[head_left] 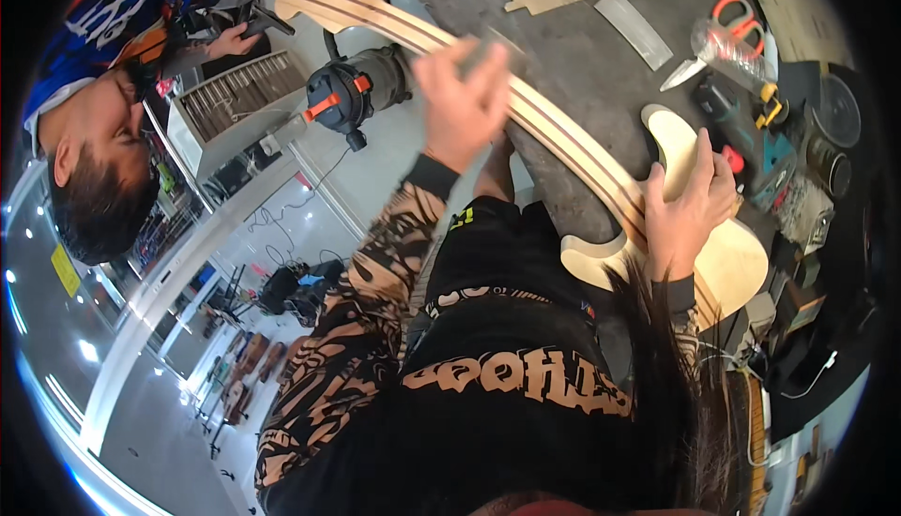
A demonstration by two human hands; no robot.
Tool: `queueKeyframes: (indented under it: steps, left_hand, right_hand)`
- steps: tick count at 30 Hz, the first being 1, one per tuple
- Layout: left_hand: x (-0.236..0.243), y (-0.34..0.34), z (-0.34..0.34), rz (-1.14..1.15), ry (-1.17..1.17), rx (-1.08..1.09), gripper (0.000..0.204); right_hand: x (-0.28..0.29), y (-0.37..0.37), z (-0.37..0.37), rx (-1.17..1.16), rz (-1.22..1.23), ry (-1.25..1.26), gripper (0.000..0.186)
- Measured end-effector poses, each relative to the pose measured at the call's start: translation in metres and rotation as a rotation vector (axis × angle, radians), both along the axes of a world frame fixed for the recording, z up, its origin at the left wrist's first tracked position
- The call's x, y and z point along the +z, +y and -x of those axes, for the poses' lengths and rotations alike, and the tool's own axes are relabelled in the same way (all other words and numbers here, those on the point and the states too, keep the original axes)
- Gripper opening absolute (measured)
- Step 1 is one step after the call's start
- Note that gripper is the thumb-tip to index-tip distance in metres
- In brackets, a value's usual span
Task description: The person sands the headstock and neck of a wooden guitar with a sanding block while another person assists with a vacuum hose to clear dust.
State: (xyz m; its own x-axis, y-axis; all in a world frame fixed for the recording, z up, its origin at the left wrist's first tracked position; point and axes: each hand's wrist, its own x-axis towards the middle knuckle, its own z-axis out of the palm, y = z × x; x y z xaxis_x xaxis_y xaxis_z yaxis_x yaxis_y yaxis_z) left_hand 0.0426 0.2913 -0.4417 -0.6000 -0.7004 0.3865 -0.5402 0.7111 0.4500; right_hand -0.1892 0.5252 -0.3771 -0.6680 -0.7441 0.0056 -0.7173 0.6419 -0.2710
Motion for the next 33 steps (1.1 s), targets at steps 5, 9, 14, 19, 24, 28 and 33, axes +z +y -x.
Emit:
queueKeyframes:
  steps: [5,9,14,19,24,28,33]
  left_hand:
    - [0.002,-0.074,-0.015,0.131,0.067,0.159,0.046]
    - [0.004,-0.070,-0.014,0.095,0.100,0.108,0.044]
    - [0.003,-0.056,0.003,0.034,0.192,-0.011,0.047]
    - [-0.002,-0.062,-0.012,0.016,0.239,-0.062,0.051]
    - [-0.014,-0.083,-0.037,0.013,0.193,-0.086,0.054]
    - [-0.033,-0.117,-0.051,0.083,0.251,0.027,0.054]
    - [-0.037,-0.095,-0.039,-0.028,0.382,-0.158,0.044]
  right_hand:
    - [0.002,0.002,-0.003,-0.013,-0.053,0.010,0.085]
    - [0.001,-0.006,-0.013,-0.015,0.032,0.054,0.077]
    - [0.006,-0.077,-0.055,0.423,0.156,-0.242,0.062]
    - [-0.024,-0.182,-0.084,0.565,0.102,-0.172,0.070]
    - [-0.027,-0.207,-0.086,0.574,0.043,-0.092,0.071]
    - [-0.023,-0.209,-0.087,0.556,-0.040,-0.087,0.074]
    - [-0.022,-0.212,-0.087,0.552,-0.090,-0.093,0.076]
